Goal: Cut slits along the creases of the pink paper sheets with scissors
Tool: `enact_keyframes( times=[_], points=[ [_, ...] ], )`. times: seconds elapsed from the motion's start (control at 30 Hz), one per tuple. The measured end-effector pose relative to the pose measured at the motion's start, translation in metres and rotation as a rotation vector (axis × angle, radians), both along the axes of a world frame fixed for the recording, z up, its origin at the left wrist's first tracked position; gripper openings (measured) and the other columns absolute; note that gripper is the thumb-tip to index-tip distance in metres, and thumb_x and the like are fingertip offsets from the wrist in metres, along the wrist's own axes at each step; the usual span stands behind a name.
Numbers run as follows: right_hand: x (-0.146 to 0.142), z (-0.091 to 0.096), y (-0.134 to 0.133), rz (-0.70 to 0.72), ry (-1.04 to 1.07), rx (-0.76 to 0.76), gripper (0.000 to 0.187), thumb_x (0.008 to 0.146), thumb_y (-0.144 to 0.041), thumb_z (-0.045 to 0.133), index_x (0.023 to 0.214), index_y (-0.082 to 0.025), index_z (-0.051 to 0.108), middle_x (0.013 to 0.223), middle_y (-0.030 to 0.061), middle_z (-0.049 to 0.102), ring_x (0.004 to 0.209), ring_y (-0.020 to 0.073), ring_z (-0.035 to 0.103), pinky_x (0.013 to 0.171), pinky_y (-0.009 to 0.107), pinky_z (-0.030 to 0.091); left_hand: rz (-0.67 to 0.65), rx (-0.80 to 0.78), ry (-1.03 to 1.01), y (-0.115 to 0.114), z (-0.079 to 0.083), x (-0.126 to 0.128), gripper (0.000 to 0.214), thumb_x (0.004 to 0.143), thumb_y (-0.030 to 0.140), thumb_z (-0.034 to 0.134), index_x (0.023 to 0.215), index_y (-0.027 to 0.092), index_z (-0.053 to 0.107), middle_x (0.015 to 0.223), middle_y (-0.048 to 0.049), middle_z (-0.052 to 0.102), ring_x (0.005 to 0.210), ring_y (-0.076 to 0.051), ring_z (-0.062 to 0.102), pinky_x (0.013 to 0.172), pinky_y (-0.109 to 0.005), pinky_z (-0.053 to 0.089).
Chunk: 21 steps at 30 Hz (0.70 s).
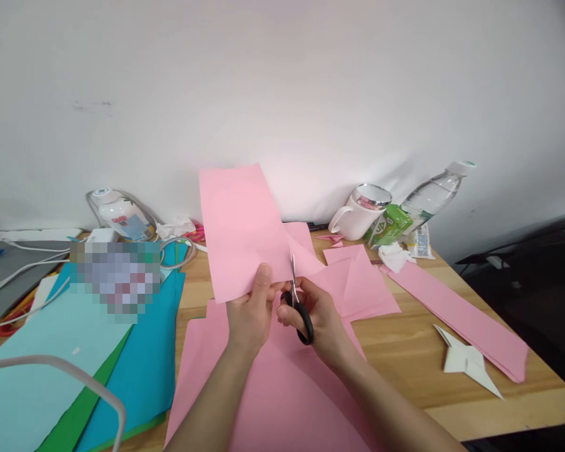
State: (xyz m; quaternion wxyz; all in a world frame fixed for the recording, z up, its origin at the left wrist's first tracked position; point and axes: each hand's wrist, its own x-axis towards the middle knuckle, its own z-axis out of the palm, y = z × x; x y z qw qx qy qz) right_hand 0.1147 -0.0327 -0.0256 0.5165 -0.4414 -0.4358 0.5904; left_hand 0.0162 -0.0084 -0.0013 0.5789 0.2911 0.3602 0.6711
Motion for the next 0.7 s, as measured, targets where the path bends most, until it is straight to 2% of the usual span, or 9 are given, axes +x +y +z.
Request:
enact_keyframes(
  times=[0.2, 0.37, 0.7],
  points=[
    [-0.0004, 0.0027, 0.0002, -0.011, -0.011, -0.015, 0.036, 0.061, -0.032, 0.079, 0.081, -0.017, 0.053, 0.057, -0.0061, 0.05, 0.051, 0.0077, 0.044, 0.048, 0.02, 0.035, -0.055, 0.024, 0.055, 0.0006, -0.0012, -0.0015, 0.033, 0.068, 0.048, 0.069, 0.066, 0.015, 0.063, 0.05, -0.0017, 0.059, 0.059, -0.02, 0.064, 0.043, -0.027, 0.05],
    [-0.001, 0.0029, 0.0011, -0.02, -0.047, -0.018, 0.035, 0.062, -0.034, 0.077, 0.08, -0.018, 0.052, 0.056, -0.0057, 0.052, 0.049, 0.0085, 0.047, 0.048, 0.021, 0.038, -0.081, 0.02, 0.071, 0.0009, -0.0034, -0.0024, 0.034, 0.069, 0.048, 0.067, 0.059, 0.016, 0.061, 0.048, -0.0012, 0.057, 0.053, -0.018, 0.061, 0.043, -0.028, 0.049],
    [-0.0007, -0.0002, 0.0009, -0.017, -0.078, -0.024, 0.03, 0.067, -0.032, 0.073, 0.082, -0.018, 0.052, 0.054, -0.0069, 0.051, 0.047, 0.008, 0.048, 0.047, 0.021, 0.036, -0.125, -0.006, 0.037, -0.0008, 0.0008, -0.002, 0.039, 0.067, 0.052, 0.067, 0.058, 0.015, 0.059, 0.045, -0.0012, 0.054, 0.049, -0.018, 0.059, 0.033, -0.025, 0.046]
  ],
)
